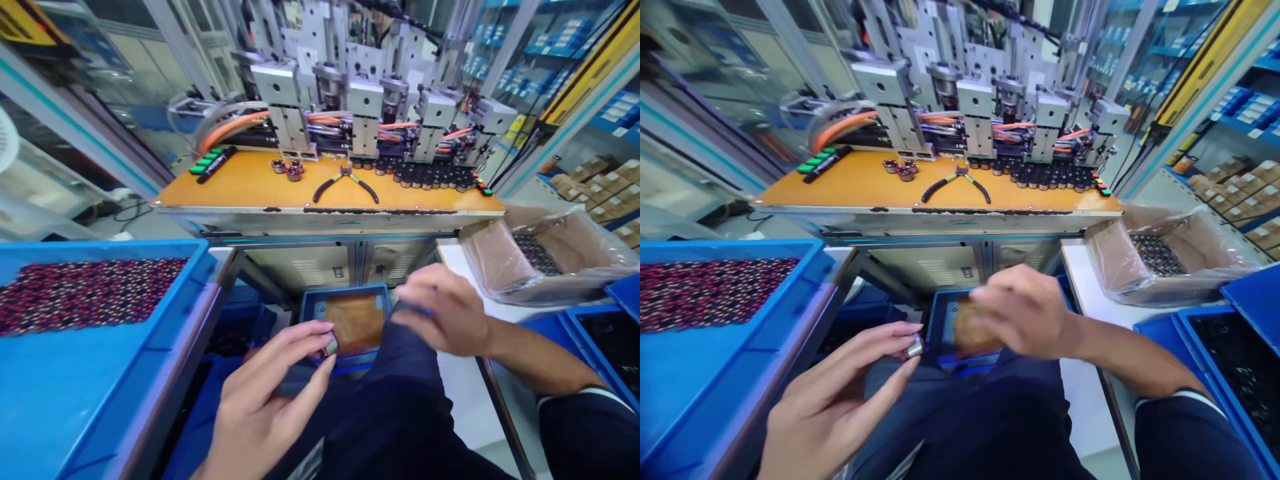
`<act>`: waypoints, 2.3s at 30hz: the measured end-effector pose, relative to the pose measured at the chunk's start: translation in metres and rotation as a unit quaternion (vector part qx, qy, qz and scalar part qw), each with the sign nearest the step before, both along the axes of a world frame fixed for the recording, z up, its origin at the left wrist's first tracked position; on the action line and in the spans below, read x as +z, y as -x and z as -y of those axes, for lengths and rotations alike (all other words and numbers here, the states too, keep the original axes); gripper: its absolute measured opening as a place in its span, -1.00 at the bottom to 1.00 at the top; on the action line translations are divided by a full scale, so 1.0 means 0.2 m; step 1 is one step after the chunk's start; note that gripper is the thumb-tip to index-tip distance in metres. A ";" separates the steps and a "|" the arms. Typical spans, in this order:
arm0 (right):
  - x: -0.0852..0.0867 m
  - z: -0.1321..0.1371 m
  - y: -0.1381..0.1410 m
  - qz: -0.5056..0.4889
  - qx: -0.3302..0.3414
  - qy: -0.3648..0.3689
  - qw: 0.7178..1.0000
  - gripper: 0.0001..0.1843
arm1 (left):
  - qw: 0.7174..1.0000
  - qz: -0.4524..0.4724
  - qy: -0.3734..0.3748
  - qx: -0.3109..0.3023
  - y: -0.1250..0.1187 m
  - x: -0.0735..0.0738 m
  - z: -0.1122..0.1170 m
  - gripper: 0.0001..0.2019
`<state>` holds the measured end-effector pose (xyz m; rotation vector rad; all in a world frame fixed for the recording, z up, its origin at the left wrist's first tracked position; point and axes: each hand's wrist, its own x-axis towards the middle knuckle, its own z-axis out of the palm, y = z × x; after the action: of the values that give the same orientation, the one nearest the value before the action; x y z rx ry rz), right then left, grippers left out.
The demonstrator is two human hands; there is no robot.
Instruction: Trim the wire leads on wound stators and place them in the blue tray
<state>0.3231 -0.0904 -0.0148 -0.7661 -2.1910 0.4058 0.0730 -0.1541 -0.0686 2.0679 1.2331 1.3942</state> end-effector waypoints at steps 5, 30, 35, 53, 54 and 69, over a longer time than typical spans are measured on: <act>0.03 -0.05 0.16 0.146 0.188 -0.237 0.942 -0.77 | 0.998 -0.040 -0.042 -0.014 -0.02 0.03 0.01 -0.81; 0.23 -0.93 0.51 0.361 -0.204 0.166 0.895 -0.42 | 0.977 0.162 -0.010 0.140 0.13 -0.06 0.13 -0.68; 0.19 -0.81 0.24 0.372 -0.136 0.084 0.915 -0.46 | 0.969 0.200 0.012 0.146 0.11 -0.06 0.13 -0.72; -0.35 0.27 0.12 -0.177 0.296 0.464 0.816 -0.17 | 0.974 0.185 0.034 0.129 0.01 -0.07 0.10 -0.64; -0.34 0.26 0.13 -0.172 0.295 0.472 0.813 -0.18 | 0.974 0.183 0.032 0.126 0.01 -0.07 0.11 -0.63; -0.30 0.24 0.17 -0.122 0.247 0.518 0.810 -0.42 | 0.977 0.172 0.030 0.120 0.03 -0.09 0.12 -0.63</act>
<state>0.2895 -0.1380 -0.0743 -0.5808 -1.7728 1.9485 0.0678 -0.1787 -0.0858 1.5895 1.3829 1.7101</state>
